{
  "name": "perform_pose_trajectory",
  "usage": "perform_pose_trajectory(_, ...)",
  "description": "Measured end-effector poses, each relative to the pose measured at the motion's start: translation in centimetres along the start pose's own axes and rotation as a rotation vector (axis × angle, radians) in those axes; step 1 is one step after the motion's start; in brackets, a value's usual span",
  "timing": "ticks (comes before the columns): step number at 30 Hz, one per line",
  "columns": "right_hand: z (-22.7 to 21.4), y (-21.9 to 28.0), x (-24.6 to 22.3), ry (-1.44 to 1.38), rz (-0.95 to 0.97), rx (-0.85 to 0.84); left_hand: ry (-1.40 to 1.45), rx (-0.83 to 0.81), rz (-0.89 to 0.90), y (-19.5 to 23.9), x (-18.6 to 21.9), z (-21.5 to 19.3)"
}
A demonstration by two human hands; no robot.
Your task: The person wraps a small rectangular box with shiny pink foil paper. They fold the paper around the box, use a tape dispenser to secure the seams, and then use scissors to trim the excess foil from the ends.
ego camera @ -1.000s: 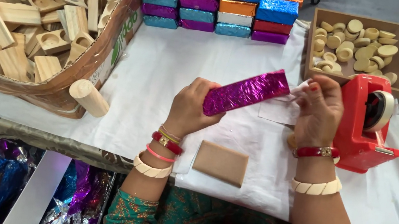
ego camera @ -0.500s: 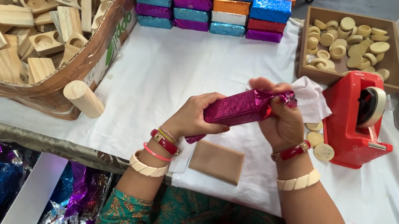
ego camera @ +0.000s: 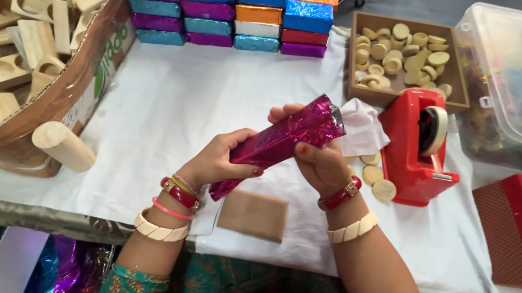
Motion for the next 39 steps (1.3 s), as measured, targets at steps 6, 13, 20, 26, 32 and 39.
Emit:
perform_pose_trajectory(6,-3.5,-0.7,-0.8,-0.057,-0.127,0.428,0.079,-0.008,-0.158,-0.4,-0.5,-0.7)
perform_pose_trajectory(13,-3.8,0.4,-3.8,0.253,-0.419,0.542,0.083,0.226,-0.258,-1.1,-2.4,-1.5)
perform_pose_trajectory(20,0.4,5.2,-14.6,1.664,-0.522,0.207,-0.269,0.368,-0.298,-1.7,-3.9,-2.8)
perform_pose_trajectory(26,-6.0,9.9,-22.2,1.757,-0.152,0.217,-0.298,0.361,-0.358,-0.9,-2.7,-2.8)
perform_pose_trajectory(32,-8.2,9.6,-22.4,1.619,0.259,0.065,-0.662,0.654,-0.063,0.5,-1.5,-3.2)
perform_pose_trajectory(39,-10.8,9.0,-22.3,1.264,0.427,0.517,-0.808,0.552,0.173,1.0,0.5,0.2)
Point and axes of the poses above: each hand's wrist, its own y-axis away from the middle knuckle, its own z-axis out of the palm, x = y × z, the point moved 2 cm from there along -y, towards the middle knuckle, and after that the axes turned 14 degrees about -z, right-handed, at the moved point
